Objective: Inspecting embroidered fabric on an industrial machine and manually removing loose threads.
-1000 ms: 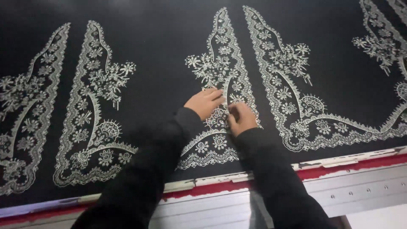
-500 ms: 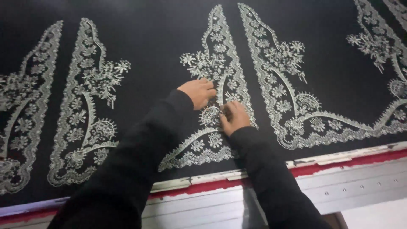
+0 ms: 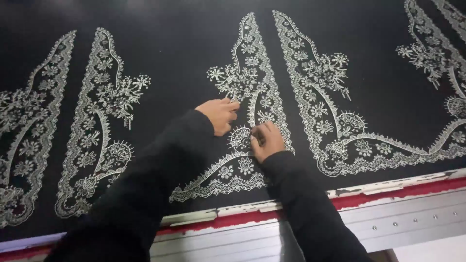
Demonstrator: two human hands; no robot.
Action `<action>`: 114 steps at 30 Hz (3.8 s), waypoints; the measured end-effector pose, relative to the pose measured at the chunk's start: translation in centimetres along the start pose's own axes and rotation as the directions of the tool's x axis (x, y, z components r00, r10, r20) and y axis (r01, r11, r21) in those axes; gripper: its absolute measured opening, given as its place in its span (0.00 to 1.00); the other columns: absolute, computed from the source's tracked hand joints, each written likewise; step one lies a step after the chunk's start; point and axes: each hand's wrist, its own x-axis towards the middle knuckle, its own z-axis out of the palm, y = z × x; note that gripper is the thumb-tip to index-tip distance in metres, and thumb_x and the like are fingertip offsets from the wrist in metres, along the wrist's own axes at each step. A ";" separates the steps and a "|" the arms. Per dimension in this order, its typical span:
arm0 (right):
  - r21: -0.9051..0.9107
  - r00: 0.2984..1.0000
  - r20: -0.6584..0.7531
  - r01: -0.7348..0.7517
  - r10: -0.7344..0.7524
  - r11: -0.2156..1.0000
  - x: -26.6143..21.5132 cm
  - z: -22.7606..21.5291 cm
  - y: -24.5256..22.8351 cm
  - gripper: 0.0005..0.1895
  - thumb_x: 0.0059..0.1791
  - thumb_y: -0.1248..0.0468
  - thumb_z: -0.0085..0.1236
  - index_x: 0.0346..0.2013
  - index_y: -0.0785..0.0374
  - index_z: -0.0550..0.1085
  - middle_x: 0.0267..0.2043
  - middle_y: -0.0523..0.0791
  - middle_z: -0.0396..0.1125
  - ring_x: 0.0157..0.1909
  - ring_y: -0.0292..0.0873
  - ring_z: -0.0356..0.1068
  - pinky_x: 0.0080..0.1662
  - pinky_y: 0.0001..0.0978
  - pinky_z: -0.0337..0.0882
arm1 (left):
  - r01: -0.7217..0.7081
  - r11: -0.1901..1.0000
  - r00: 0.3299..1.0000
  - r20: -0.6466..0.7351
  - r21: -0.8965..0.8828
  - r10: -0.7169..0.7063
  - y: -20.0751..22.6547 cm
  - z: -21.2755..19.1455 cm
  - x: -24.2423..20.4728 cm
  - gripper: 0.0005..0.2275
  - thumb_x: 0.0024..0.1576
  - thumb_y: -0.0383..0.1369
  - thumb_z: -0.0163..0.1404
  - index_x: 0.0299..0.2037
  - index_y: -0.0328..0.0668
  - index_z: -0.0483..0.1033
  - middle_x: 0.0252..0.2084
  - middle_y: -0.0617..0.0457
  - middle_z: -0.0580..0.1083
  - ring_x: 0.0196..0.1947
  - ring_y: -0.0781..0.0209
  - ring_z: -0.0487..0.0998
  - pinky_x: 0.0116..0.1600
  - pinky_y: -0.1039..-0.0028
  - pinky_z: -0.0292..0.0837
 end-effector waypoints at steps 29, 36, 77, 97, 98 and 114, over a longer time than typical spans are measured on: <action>-0.051 0.999 0.031 0.029 -0.028 0.998 0.8 0.6 0.8 0.07 0.47 0.64 0.59 0.37 0.52 0.72 0.37 0.43 0.61 0.43 0.50 0.65 0.49 0.44 0.67 | 0.448 0.878 0.893 0.028 -0.170 -0.450 7.1 -1.5 -0.9 0.17 0.64 0.42 0.42 0.59 0.49 0.73 0.54 0.50 0.71 0.52 0.51 0.73 0.49 0.67 0.75; -0.078 0.998 0.061 -0.009 0.014 0.997 0.0 0.4 0.8 0.06 0.46 0.62 0.58 0.37 0.51 0.72 0.37 0.42 0.61 0.44 0.49 0.65 0.51 0.42 0.67 | 0.575 0.787 0.817 0.105 -0.225 -0.567 11.8 -2.2 -0.9 0.02 0.57 0.29 0.52 0.33 0.47 0.77 0.35 0.57 0.69 0.37 0.60 0.74 0.33 0.72 0.76; -0.084 0.996 0.068 -0.060 0.066 0.995 2.4 -0.8 -2.4 0.05 0.47 0.60 0.58 0.34 0.52 0.70 0.32 0.45 0.62 0.40 0.52 0.67 0.47 0.46 0.67 | 0.211 0.967 0.957 0.229 -0.141 -0.176 -0.1 -1.5 4.1 0.08 0.61 0.36 0.52 0.49 0.60 0.79 0.50 0.61 0.72 0.51 0.58 0.71 0.52 0.70 0.75; -0.221 0.976 0.136 -0.139 0.171 0.965 2.8 -1.2 -3.5 0.07 0.48 0.53 0.54 0.35 0.50 0.69 0.33 0.43 0.61 0.43 0.51 0.68 0.45 0.47 0.71 | 0.268 0.948 0.963 0.015 -0.170 -0.269 1.0 6.4 3.2 0.11 0.65 0.33 0.40 0.56 0.50 0.69 0.56 0.50 0.72 0.54 0.55 0.77 0.51 0.67 0.78; -0.233 0.974 0.127 -0.154 0.187 0.960 2.7 -1.1 -3.4 0.08 0.48 0.52 0.54 0.34 0.49 0.69 0.33 0.42 0.61 0.43 0.50 0.68 0.45 0.46 0.71 | 0.328 0.910 0.945 0.087 -0.252 -0.317 0.9 5.3 3.0 0.10 0.65 0.32 0.40 0.54 0.53 0.68 0.55 0.54 0.73 0.54 0.55 0.77 0.51 0.66 0.79; -0.154 0.971 0.079 -0.213 0.226 0.965 2.7 -0.8 -1.9 0.12 0.50 0.56 0.50 0.47 0.48 0.74 0.41 0.46 0.72 0.48 0.52 0.74 0.52 0.49 0.72 | 0.460 0.616 0.800 -0.003 -0.640 -0.600 3.7 6.7 2.3 0.12 0.61 0.28 0.46 0.23 0.50 0.66 0.25 0.60 0.64 0.31 0.61 0.72 0.41 0.75 0.70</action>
